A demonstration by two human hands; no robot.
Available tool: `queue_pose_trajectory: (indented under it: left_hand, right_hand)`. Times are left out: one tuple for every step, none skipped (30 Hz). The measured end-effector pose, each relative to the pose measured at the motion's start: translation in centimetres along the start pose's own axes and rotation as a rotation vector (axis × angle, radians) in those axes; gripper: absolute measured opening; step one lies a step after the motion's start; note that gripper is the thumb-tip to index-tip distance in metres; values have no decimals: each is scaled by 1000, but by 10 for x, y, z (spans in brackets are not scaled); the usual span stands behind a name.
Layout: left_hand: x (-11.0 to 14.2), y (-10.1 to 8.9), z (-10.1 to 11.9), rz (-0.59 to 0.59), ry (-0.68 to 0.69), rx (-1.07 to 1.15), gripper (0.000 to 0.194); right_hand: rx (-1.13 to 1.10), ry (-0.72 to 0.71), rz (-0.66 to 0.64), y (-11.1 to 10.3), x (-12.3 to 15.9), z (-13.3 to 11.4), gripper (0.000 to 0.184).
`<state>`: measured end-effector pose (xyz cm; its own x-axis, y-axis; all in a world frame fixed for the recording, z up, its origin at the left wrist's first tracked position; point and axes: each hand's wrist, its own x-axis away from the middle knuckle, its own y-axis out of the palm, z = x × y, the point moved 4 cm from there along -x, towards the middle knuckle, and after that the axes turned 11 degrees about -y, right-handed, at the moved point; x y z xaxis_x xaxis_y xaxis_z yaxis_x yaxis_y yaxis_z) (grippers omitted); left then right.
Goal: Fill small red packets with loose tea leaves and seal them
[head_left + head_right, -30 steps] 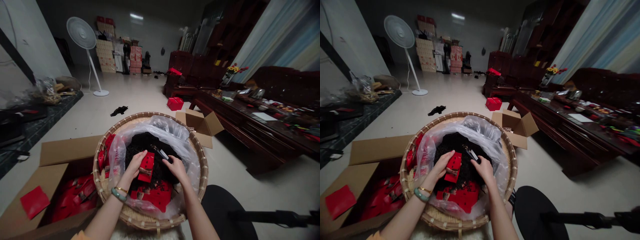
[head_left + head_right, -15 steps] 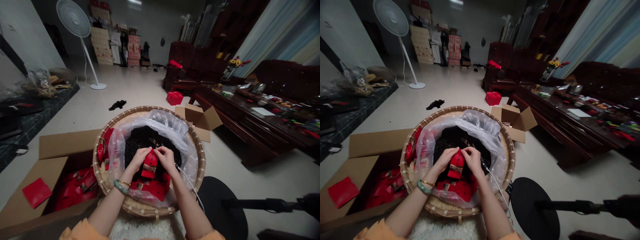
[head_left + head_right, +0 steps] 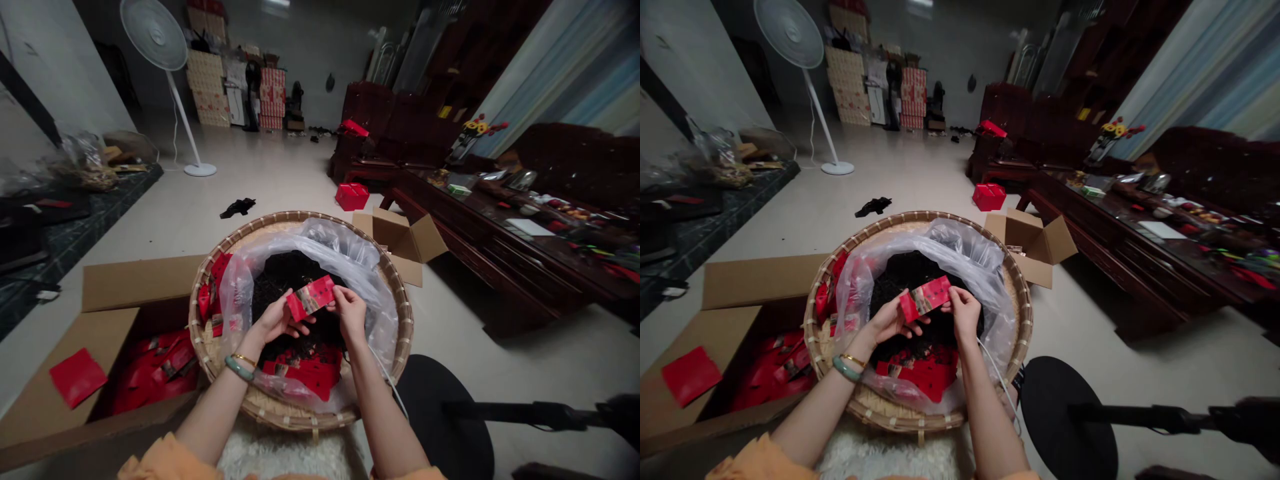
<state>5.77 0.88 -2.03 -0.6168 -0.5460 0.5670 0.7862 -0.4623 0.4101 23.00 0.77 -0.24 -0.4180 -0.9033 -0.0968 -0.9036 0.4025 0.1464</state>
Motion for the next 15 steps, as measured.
queue_pose_trajectory:
  left_hand:
    - [1,-3,-1,73,5,-110,58]
    - [3,-4,-3,138,8,-251,49]
    - [6,-3,-5,186,15,-411,41]
    - [9,-1,-8,217,34,-573,32]
    - [12,1,-11,242,69,-718,25]
    - [15,4,-13,274,119,-834,17]
    - [18,6,-15,327,173,-914,14]
    - [21,6,-17,383,215,-966,16]
    - [23,6,-20,434,248,-996,20]
    - [25,5,-23,477,267,-1012,23]
    - [27,3,-26,512,275,-1022,26]
    - [29,0,-29,539,280,-1029,27]
    - [30,-3,-30,564,284,-1033,28]
    - [33,-6,-31,582,281,-1040,28]
    - [35,-9,-31,588,268,-1052,28]
  right_hand:
    - [-28,-21,53,0,-2,-3,41]
    - [-60,-35,88,2,-3,-7,40]
    - [-99,-40,99,8,-3,-13,40]
    - [-141,-34,80,18,-1,-20,41]
    - [-194,-10,10,32,2,-27,42]
    - [-257,20,-112,49,7,-36,44]
    - [-315,68,-291,68,14,-44,47]
    - [-360,123,-479,86,21,-51,50]
    - [-395,169,-619,99,28,-56,53]
    - [-416,185,-669,106,32,-59,54]
    - [-417,195,-681,108,32,-59,54]
    - [-401,199,-657,106,31,-55,52]
    - [-370,199,-612,100,27,-49,49]
    - [-327,208,-576,92,23,-41,46]
    - [-282,216,-550,82,20,-32,43]
